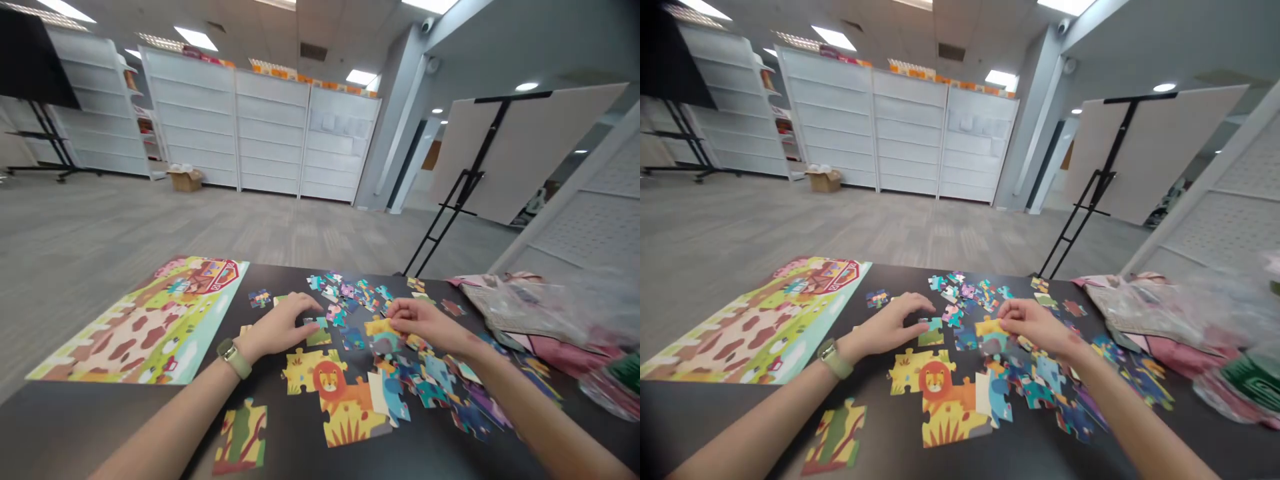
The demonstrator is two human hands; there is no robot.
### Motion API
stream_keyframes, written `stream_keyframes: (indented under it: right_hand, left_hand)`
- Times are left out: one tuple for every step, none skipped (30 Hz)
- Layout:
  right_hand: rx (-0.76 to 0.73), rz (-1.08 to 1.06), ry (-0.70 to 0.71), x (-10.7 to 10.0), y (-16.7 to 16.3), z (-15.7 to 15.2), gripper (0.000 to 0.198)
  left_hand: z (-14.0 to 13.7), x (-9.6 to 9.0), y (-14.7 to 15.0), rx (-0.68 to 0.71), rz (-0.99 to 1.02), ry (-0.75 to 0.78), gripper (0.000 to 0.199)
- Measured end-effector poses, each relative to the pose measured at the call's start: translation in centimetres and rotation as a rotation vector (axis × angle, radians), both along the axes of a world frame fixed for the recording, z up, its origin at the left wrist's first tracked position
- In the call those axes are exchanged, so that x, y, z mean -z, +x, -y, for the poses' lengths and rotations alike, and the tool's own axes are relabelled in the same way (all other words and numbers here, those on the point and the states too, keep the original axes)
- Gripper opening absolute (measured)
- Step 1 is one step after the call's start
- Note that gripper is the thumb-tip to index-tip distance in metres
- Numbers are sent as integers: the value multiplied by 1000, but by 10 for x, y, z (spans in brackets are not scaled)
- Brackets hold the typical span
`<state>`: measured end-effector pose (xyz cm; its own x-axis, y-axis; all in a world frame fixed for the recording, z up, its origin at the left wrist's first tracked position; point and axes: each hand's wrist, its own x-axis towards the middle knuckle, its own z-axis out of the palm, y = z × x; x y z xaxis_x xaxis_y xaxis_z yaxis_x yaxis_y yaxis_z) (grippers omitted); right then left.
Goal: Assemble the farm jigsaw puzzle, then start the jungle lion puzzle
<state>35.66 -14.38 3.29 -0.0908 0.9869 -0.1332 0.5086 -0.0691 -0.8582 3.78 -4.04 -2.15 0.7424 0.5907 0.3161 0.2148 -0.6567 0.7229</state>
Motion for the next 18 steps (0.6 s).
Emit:
stream_keyframes:
  right_hand:
    - [-7, -48, 17, 4, -16, -7, 41]
    - [-18, -91, 36, 8, -32, -16, 40]
    - [-31, -128, 54, 12, -47, -24, 39]
    - [-49, -156, 66, 17, -61, -33, 37]
    - [-68, -176, 81, 21, -74, -41, 35]
    - [-85, -182, 108, 25, -85, -48, 32]
    - [-107, -161, 150, 30, -93, -53, 29]
    - [-135, -102, 207, 34, -100, -58, 27]
    - [-170, -9, 278, 38, -104, -60, 30]
    - [-212, 107, 348, 43, -106, -61, 36]
    - [-256, 228, 402, 47, -107, -61, 43]
    - [-298, 336, 433, 50, -107, -60, 47]
    - [-327, 413, 446, 53, -106, -59, 50]
    - [-343, 456, 446, 55, -105, -57, 50]
    - [-351, 475, 437, 56, -104, -56, 48]
    - [-353, 475, 428, 56, -103, -55, 44]
    - [-353, 462, 424, 56, -102, -54, 42]
    - [-356, 441, 421, 55, -102, -54, 40]
  left_hand:
    - [2, 0, 4, 5, 24, -44, 30]
    - [4, 1, 7, 13, 42, -91, 33]
    - [4, 3, 9, 25, 55, -137, 37]
    - [3, 4, 11, 38, 65, -178, 40]
    - [0, 6, 11, 47, 73, -212, 42]
    - [-3, 7, 9, 50, 77, -237, 42]
    - [-8, 7, 6, 46, 76, -257, 41]
    - [-12, 7, 1, 36, 70, -273, 39]
    - [-17, 5, -5, 22, 59, -285, 38]
    - [-22, 3, -12, 3, 42, -295, 37]
    - [-26, 0, -19, -20, 21, -301, 36]
    - [-29, -2, -26, -45, 0, -305, 34]
    - [-32, -3, -32, -71, -20, -308, 33]
    - [-35, -4, -37, -94, -38, -313, 31]
    - [-37, -4, -40, -113, -55, -321, 30]
    - [-39, -3, -43, -128, -68, -334, 27]
    - [-41, -1, -44, -141, -79, -349, 26]
    - [-43, 0, -45, -157, -84, -362, 24]
